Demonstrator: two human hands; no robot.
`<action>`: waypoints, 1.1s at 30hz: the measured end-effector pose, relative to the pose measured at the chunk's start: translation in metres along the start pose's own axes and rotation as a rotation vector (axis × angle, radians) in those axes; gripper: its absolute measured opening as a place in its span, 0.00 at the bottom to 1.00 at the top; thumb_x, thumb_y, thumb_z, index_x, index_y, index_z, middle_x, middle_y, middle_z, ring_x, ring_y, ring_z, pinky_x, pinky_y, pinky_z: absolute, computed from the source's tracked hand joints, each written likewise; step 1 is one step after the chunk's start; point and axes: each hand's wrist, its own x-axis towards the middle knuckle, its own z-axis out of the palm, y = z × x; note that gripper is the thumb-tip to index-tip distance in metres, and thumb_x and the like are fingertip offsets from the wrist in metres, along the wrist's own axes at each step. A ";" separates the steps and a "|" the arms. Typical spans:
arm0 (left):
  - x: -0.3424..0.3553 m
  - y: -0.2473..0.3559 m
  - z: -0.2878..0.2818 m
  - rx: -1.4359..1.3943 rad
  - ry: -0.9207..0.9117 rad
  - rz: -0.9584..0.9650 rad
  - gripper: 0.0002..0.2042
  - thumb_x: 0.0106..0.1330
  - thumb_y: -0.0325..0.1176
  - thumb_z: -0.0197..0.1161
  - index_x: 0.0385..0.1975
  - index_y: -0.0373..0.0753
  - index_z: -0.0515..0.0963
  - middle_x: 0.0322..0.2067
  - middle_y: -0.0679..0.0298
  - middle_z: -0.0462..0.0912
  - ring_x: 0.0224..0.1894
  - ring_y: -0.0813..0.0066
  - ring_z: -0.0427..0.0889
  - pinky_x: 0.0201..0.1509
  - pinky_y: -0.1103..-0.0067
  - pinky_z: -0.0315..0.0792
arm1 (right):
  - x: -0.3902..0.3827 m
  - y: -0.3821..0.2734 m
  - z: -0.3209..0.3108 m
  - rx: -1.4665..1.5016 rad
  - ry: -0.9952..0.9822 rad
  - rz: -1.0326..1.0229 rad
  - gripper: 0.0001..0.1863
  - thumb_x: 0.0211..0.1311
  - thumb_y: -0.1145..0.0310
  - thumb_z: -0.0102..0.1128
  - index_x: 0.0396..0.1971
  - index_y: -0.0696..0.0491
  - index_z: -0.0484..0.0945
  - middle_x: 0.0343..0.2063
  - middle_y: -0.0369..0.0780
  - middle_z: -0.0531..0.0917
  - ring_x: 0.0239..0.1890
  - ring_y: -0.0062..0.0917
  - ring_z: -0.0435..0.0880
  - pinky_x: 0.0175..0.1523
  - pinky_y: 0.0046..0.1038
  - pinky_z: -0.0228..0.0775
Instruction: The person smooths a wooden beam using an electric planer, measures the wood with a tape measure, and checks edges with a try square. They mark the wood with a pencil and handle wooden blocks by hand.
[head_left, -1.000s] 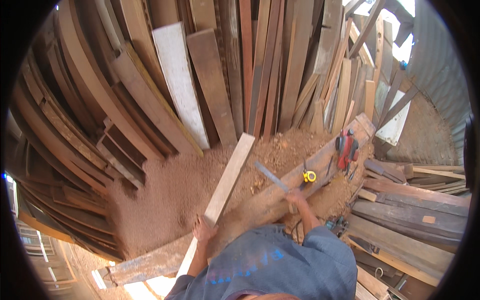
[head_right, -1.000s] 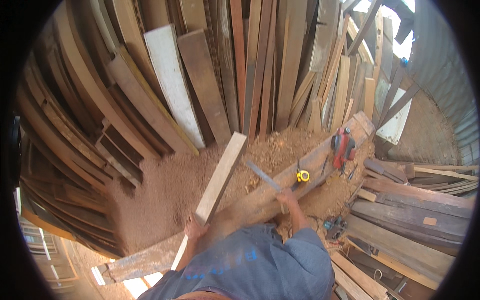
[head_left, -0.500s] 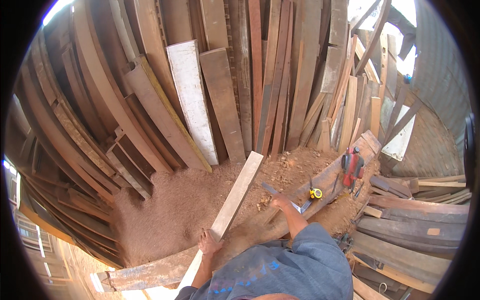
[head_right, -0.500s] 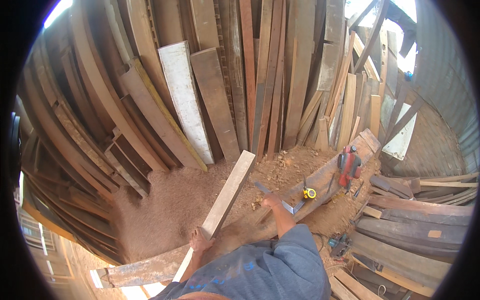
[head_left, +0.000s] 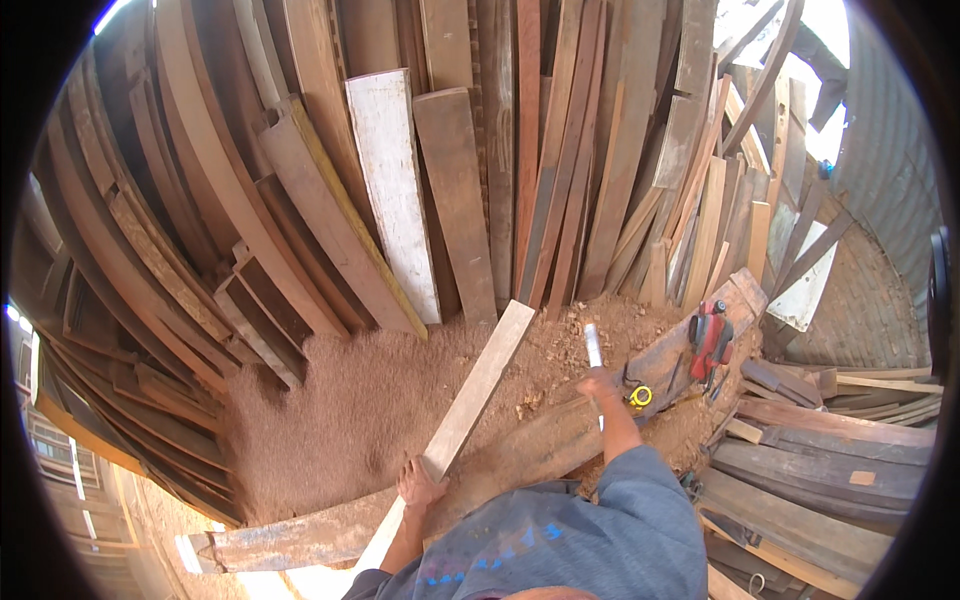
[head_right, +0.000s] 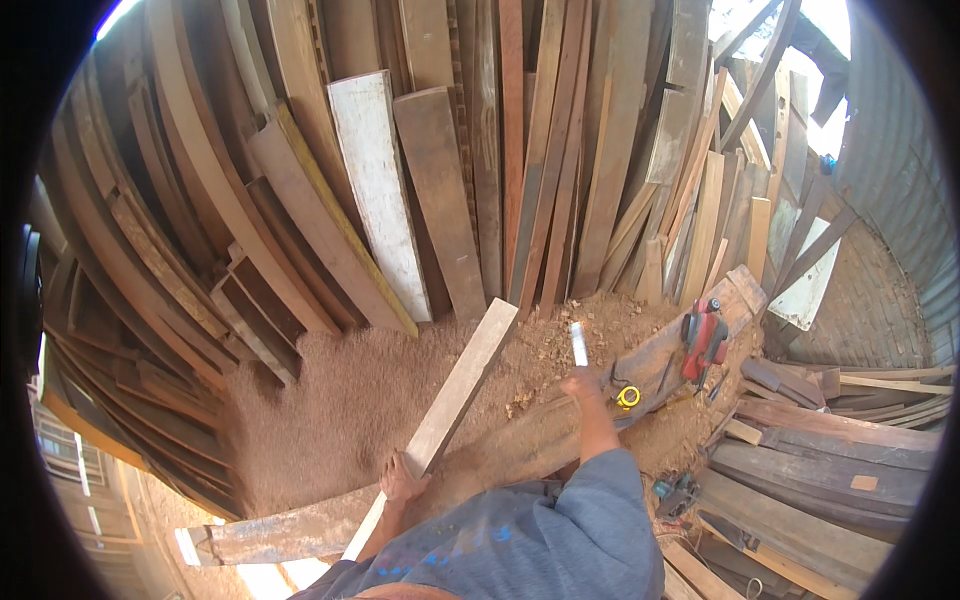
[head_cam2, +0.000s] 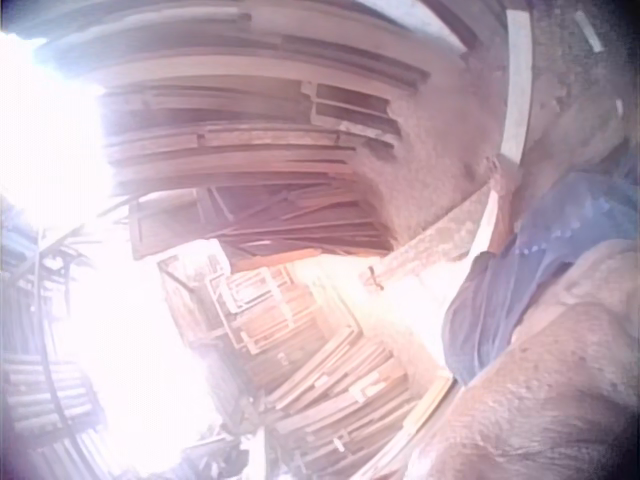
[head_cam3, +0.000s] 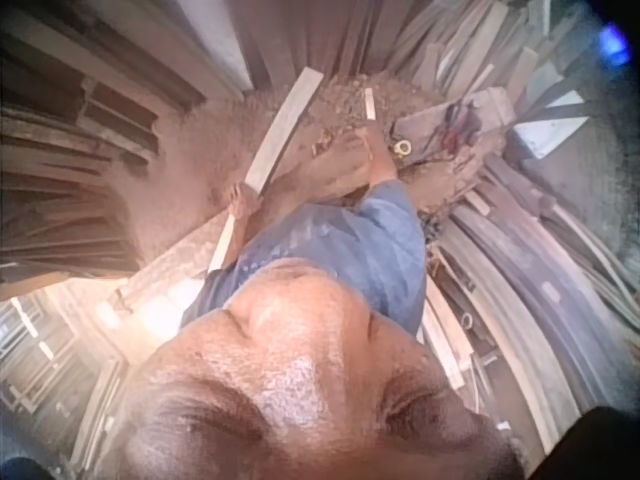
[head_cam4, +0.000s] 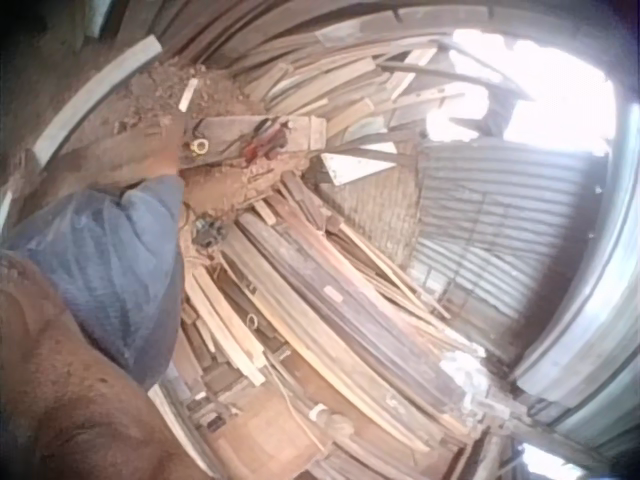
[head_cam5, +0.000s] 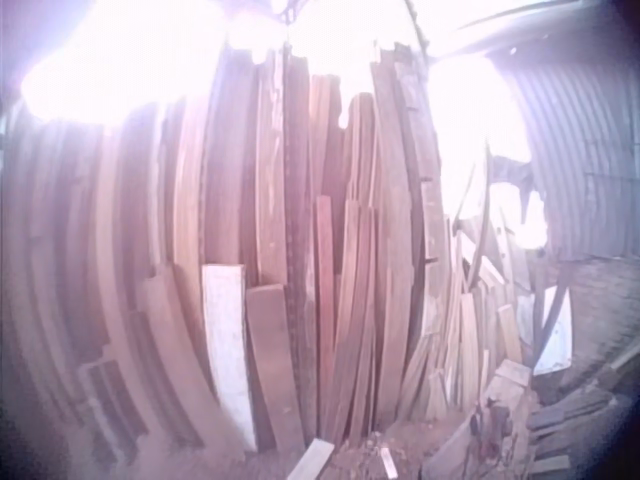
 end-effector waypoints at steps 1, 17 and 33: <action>-0.001 -0.002 0.002 0.002 0.012 0.003 0.53 0.46 0.52 0.77 0.70 0.34 0.57 0.64 0.48 0.69 0.67 0.46 0.68 0.68 0.56 0.67 | 0.012 0.016 0.007 0.032 0.029 -0.007 0.21 0.47 0.54 0.63 0.36 0.52 0.88 0.41 0.50 0.88 0.46 0.43 0.87 0.50 0.39 0.81; -0.005 0.007 0.003 -0.037 0.102 0.049 0.43 0.47 0.48 0.77 0.64 0.40 0.65 0.57 0.49 0.75 0.62 0.49 0.72 0.66 0.55 0.65 | -0.045 0.044 -0.040 0.151 0.218 0.086 0.21 0.45 0.62 0.70 0.36 0.63 0.83 0.33 0.55 0.87 0.41 0.44 0.88 0.43 0.39 0.79; -0.177 -0.074 0.078 -1.528 -0.142 -0.609 0.44 0.62 0.61 0.68 0.69 0.39 0.58 0.71 0.40 0.59 0.69 0.44 0.66 0.61 0.51 0.69 | 0.102 -0.184 -0.107 0.546 -0.228 -0.310 0.14 0.57 0.71 0.62 0.42 0.59 0.83 0.37 0.39 0.84 0.41 0.29 0.81 0.52 0.34 0.72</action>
